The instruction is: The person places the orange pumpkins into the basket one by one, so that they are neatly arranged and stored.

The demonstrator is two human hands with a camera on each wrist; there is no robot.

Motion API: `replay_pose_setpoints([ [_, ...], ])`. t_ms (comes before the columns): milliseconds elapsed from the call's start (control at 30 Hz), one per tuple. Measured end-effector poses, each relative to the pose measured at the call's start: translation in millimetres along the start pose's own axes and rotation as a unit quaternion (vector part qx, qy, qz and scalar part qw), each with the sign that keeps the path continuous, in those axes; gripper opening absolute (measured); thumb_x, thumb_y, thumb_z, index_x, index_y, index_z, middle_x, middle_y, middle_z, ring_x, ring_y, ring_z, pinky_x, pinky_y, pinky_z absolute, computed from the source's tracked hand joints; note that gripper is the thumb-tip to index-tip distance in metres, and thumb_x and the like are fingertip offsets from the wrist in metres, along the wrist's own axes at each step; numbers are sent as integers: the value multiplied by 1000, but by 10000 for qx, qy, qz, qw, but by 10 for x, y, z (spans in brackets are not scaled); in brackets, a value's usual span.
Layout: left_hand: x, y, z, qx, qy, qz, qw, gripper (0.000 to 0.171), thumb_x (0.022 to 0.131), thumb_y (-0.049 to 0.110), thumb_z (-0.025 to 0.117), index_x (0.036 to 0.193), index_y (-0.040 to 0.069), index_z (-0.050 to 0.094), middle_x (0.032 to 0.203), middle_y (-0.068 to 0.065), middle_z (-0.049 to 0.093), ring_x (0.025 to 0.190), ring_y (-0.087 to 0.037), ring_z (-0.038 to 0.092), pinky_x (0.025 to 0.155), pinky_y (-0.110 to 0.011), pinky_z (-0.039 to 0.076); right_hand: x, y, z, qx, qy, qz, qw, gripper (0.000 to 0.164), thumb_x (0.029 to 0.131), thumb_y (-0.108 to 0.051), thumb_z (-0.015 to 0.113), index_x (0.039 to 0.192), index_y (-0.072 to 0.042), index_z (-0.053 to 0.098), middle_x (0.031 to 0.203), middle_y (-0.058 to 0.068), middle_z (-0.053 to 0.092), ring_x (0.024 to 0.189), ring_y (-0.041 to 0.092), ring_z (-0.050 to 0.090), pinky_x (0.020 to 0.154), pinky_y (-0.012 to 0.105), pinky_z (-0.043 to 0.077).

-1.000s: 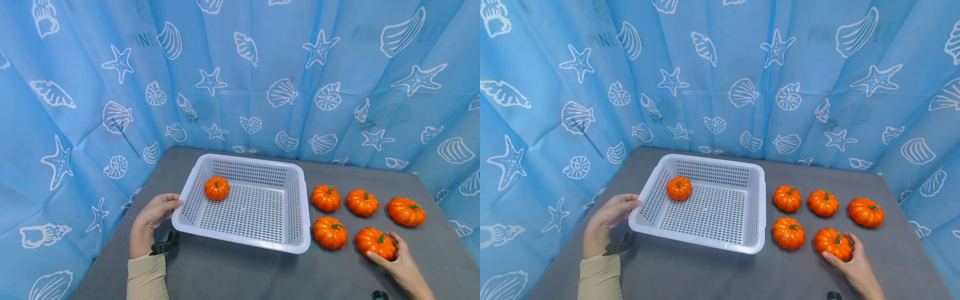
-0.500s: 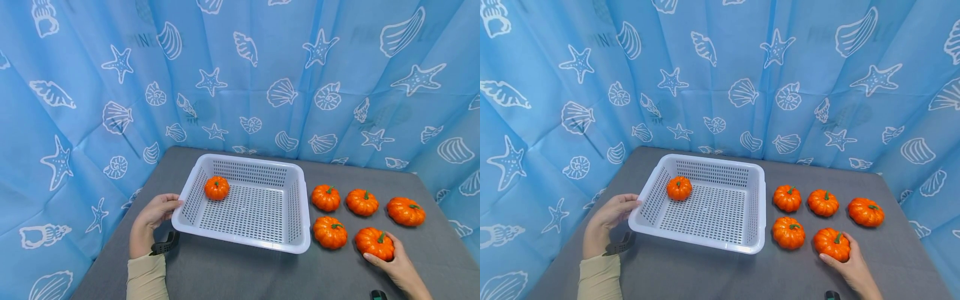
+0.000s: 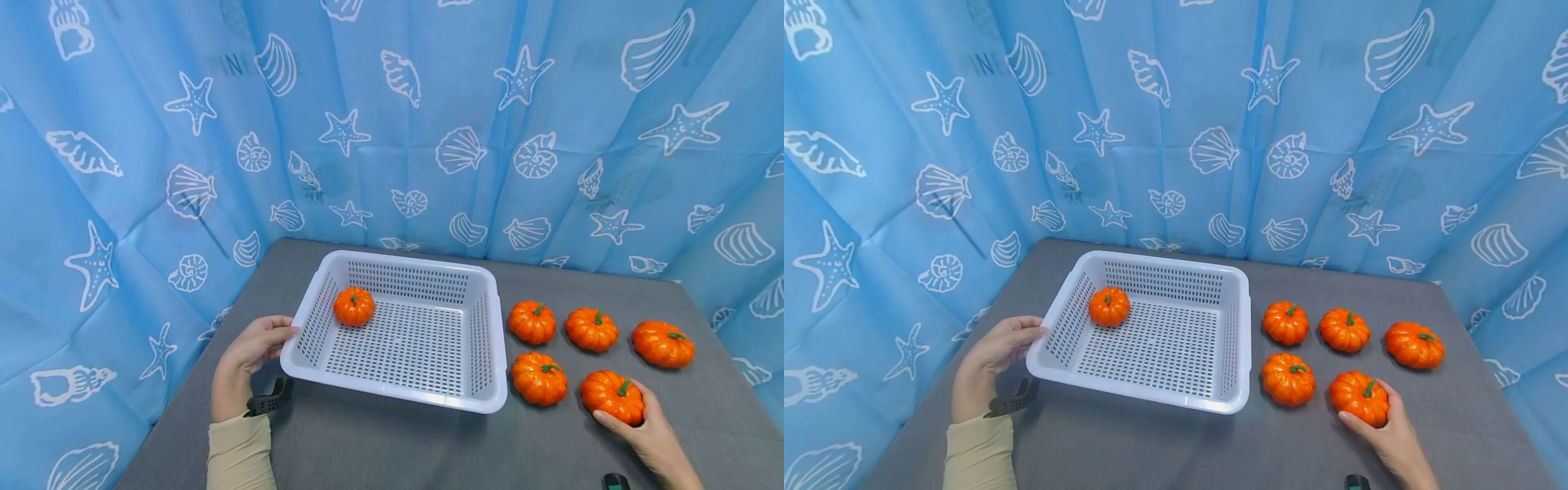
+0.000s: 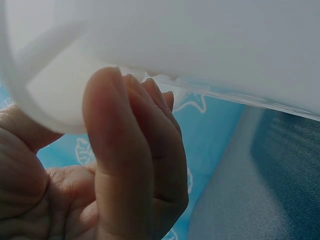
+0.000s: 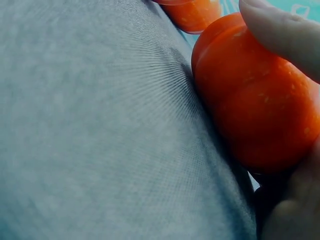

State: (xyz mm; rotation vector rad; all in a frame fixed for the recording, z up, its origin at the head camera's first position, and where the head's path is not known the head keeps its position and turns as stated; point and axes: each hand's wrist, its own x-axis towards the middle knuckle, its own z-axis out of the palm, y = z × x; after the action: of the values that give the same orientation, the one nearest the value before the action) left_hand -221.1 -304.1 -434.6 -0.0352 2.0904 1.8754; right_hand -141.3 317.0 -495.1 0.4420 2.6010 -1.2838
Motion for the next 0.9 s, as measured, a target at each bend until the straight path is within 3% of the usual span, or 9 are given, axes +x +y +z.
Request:
replay_pose_setpoints([
  [100,7,-10,1,39,45,-3,10000,40,92,17,62,118,-12,52,110,-17,65,91,-21,69,75,-35,57,0,15,8,-59,131,22,9999,102,90,-41,61,146,10,-7,145,37,11,113,41,30,85,37,34],
  [333,22,-18,10,87,124,0,9999,40,92,16,61,118,-13,52,104,-12,67,89,-19,69,74,-34,58,18,43,7,224,198,265,9992,105,89,-44,60,146,8,-12,146,37,5,119,45,28,94,53,32],
  [433,20,-13,8,156,51,34,9999,42,93,16,60,119,-15,50,104,-12,67,89,-18,68,73,-32,58,23,34,-16,294,129,376,9988,106,90,-46,59,145,7,-14,146,37,4,120,44,29,93,51,34],
  [533,24,-7,9,171,69,22,9998,42,93,17,60,119,-15,50,103,-12,67,88,-17,68,73,-32,58,28,33,-38,169,99,369,9991,105,90,-46,59,145,8,-13,146,37,7,114,39,34,86,39,39],
  [600,26,-4,11,179,73,25,9998,43,93,17,60,120,-14,50,104,-12,67,88,-18,68,73,-32,58,28,28,-48,153,76,377,9991,106,90,-46,58,145,8,-14,145,37,6,113,39,34,85,38,39],
  [767,25,-9,12,153,80,56,9998,43,93,17,61,119,-14,50,105,-13,67,89,-19,69,72,-32,58,37,-3,-59,373,186,604,9973,108,89,-48,58,145,8,-16,147,37,1,121,45,27,94,53,33],
  [900,20,-23,7,116,81,41,9999,43,92,17,61,120,-14,50,105,-14,67,88,-19,69,71,-31,58,40,-10,-73,347,324,648,9968,106,89,-48,59,145,8,-13,147,36,3,120,44,28,92,51,33],
])
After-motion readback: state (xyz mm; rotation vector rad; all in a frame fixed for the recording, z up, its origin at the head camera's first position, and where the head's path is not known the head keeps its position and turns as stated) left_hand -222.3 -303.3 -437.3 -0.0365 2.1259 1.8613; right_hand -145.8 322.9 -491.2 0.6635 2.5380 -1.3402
